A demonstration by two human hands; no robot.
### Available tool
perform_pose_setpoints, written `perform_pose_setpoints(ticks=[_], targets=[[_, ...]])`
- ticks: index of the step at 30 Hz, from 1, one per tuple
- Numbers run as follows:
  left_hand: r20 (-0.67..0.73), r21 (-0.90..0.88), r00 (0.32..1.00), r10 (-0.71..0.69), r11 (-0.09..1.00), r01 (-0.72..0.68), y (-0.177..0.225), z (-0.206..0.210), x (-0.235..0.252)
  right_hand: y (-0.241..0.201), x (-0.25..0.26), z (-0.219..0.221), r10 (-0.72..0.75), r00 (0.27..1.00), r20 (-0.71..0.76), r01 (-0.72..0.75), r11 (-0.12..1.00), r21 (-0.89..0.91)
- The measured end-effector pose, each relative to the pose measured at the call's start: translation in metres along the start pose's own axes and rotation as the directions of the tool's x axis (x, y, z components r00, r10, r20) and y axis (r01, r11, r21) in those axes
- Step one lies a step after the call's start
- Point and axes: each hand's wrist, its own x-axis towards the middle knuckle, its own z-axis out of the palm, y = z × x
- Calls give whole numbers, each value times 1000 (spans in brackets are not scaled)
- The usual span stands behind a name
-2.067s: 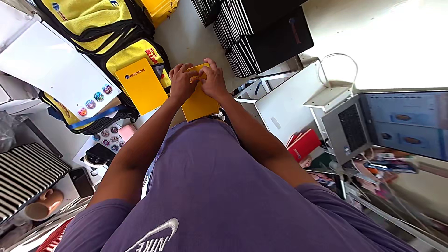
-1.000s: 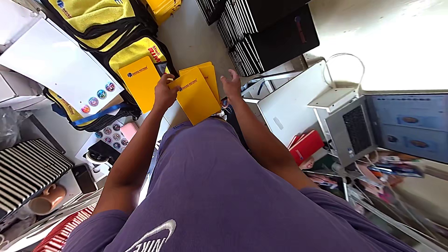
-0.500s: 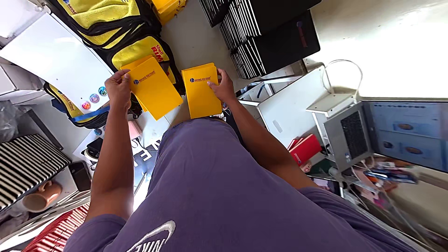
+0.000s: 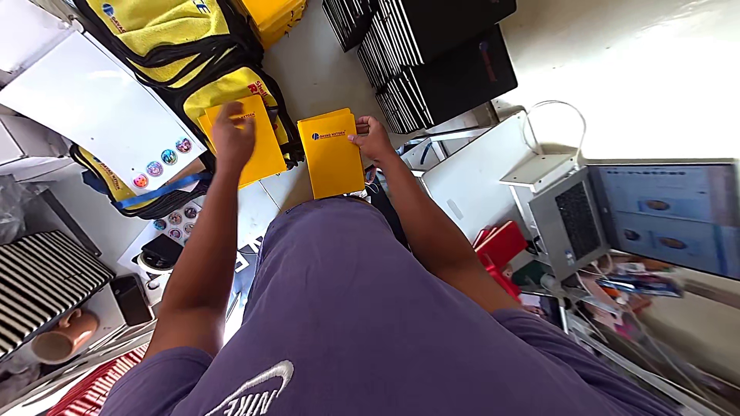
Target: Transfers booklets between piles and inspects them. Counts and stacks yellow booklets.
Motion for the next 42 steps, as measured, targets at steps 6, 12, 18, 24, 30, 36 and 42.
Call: perform_pose_setpoints(ticks=[6,12,18,24,30,36,42], targets=[[263,-29,962,73,997,-67,22,95,-41,2,3,-11,58,998,30,-62,988,140],[229,-145,965,130,985,-98,26,104,-50,-10,-23,-34,113,993,-43,-92,935,342],[351,-652,914,201,753,85,27,68,-49,-48,-49,-19,-62,990,124,1,898,439],[66,-624,998,13,781,31,-15,30,-43,-62,-41,25,-58,983,175,-4,941,339],[-218,-484,953,-212,871,83,-62,2,-25,-34,-22,17,-283,958,-52,249,906,-342],[-341,-18,919,-199,978,206,-68,4,-20,-17,-21,11,-294,954,-64,225,838,-497],[-283,117,959,20,993,14,-24,22,-23,-19,-12,22,-316,948,-42,246,810,-532]])
